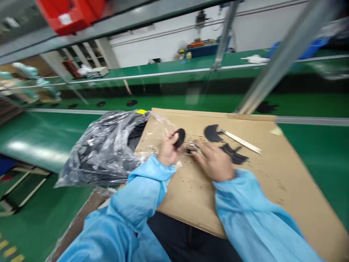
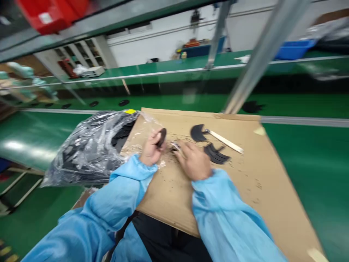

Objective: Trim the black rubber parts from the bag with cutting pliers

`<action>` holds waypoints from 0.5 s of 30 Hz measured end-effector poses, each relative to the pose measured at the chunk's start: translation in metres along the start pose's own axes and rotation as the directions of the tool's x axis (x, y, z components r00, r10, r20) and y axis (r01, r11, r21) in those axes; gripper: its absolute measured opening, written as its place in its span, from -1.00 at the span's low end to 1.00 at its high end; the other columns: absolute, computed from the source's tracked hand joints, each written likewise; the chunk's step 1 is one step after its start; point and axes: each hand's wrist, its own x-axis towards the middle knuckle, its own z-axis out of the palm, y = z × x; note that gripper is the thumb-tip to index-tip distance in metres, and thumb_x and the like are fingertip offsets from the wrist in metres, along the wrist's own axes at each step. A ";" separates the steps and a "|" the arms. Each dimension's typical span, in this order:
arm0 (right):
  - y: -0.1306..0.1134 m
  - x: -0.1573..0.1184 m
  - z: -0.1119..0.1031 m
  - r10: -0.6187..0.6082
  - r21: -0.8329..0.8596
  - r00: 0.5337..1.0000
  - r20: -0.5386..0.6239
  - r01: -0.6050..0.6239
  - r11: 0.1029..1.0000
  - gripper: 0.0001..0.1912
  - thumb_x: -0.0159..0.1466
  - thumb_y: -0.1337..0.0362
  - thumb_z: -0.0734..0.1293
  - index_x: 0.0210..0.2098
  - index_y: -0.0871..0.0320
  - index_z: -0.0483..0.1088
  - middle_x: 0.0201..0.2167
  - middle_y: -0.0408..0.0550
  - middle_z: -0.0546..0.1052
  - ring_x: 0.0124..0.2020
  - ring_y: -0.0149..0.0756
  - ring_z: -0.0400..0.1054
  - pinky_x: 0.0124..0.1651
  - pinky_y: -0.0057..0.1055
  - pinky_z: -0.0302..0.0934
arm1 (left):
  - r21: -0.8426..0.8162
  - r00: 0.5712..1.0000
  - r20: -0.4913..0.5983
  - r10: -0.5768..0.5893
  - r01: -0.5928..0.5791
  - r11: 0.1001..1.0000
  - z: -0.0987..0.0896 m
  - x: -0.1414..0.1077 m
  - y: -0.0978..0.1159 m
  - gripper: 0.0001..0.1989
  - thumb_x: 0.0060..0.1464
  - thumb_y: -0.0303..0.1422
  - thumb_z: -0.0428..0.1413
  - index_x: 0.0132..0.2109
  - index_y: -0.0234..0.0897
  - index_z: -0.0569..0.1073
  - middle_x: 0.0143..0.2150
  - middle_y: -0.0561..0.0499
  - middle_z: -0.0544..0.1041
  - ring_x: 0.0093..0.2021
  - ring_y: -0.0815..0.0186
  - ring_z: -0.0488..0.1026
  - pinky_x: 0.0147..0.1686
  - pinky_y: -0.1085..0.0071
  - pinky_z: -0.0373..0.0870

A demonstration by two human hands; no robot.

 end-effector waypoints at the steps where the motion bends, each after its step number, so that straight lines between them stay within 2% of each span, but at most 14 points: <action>1: 0.005 0.001 0.004 0.003 -0.044 1.000 -0.006 -0.003 0.999 -0.57 0.41 0.09 0.16 0.11 0.24 0.37 -0.06 0.13 0.47 -0.14 -0.07 0.39 -0.15 -0.24 0.26 | 0.002 0.999 -0.014 0.032 -0.032 0.999 -0.001 0.003 -0.001 -0.65 -0.02 -0.51 0.23 -0.05 -0.33 0.38 -0.29 0.02 0.46 -0.54 0.47 0.32 -0.65 0.58 0.10; 5: 0.021 0.008 0.018 -0.053 -0.100 0.998 0.032 0.056 0.993 -0.53 0.41 0.06 0.12 0.08 0.30 0.36 -0.04 0.19 0.45 -0.06 0.06 0.36 -0.08 -0.06 0.25 | 0.020 0.989 -0.071 0.133 -0.132 0.991 -0.002 0.013 -0.006 -0.58 -0.07 -0.48 0.29 -0.07 -0.33 0.32 -0.27 0.01 0.48 -0.40 0.39 0.43 -0.45 0.52 0.32; 9: 0.019 0.007 0.012 -0.078 -0.100 0.997 0.016 0.079 0.992 -0.56 0.41 0.05 0.11 0.05 0.25 0.36 -0.01 0.18 0.44 0.03 0.09 0.32 0.04 0.08 0.21 | 0.032 0.978 -0.041 0.203 -0.202 0.979 -0.001 0.013 -0.011 -0.60 -0.12 -0.47 0.33 -0.16 -0.35 0.34 -0.32 0.01 0.47 -0.33 0.40 0.43 -0.22 0.47 0.36; 11: 0.008 0.008 -0.001 -0.056 -0.103 0.991 -0.122 0.043 0.994 -0.61 0.40 0.08 0.19 0.06 0.20 0.36 0.01 0.17 0.43 0.04 0.08 0.32 0.09 0.06 0.20 | 0.113 0.959 -0.020 0.283 -0.279 0.954 -0.002 0.012 -0.015 -0.64 -0.10 -0.46 0.33 -0.16 -0.35 0.37 -0.29 -0.02 0.47 -0.30 0.39 0.42 -0.19 0.46 0.34; 13: -0.011 0.014 -0.017 -0.037 -0.051 0.947 -0.320 0.022 0.998 -0.68 0.35 0.20 0.30 0.07 0.14 0.36 -0.04 0.14 0.46 -0.01 0.02 0.36 0.09 -0.05 0.25 | 0.243 0.938 -0.006 0.348 -0.336 0.910 -0.003 0.010 -0.019 -0.62 -0.08 -0.45 0.32 -0.10 -0.34 0.41 -0.26 -0.03 0.47 -0.31 0.38 0.40 -0.21 0.45 0.33; 15: -0.039 0.030 -0.029 -0.044 0.064 0.911 -0.409 0.077 0.995 -0.72 0.32 0.33 0.34 0.03 0.09 0.39 -0.13 0.07 0.49 -0.10 -0.07 0.40 0.05 -0.15 0.30 | 0.259 0.951 -0.010 0.310 -0.297 0.919 -0.002 0.008 -0.020 -0.56 -0.07 -0.46 0.33 -0.02 -0.32 0.42 -0.23 -0.04 0.47 -0.29 0.37 0.40 -0.19 0.44 0.33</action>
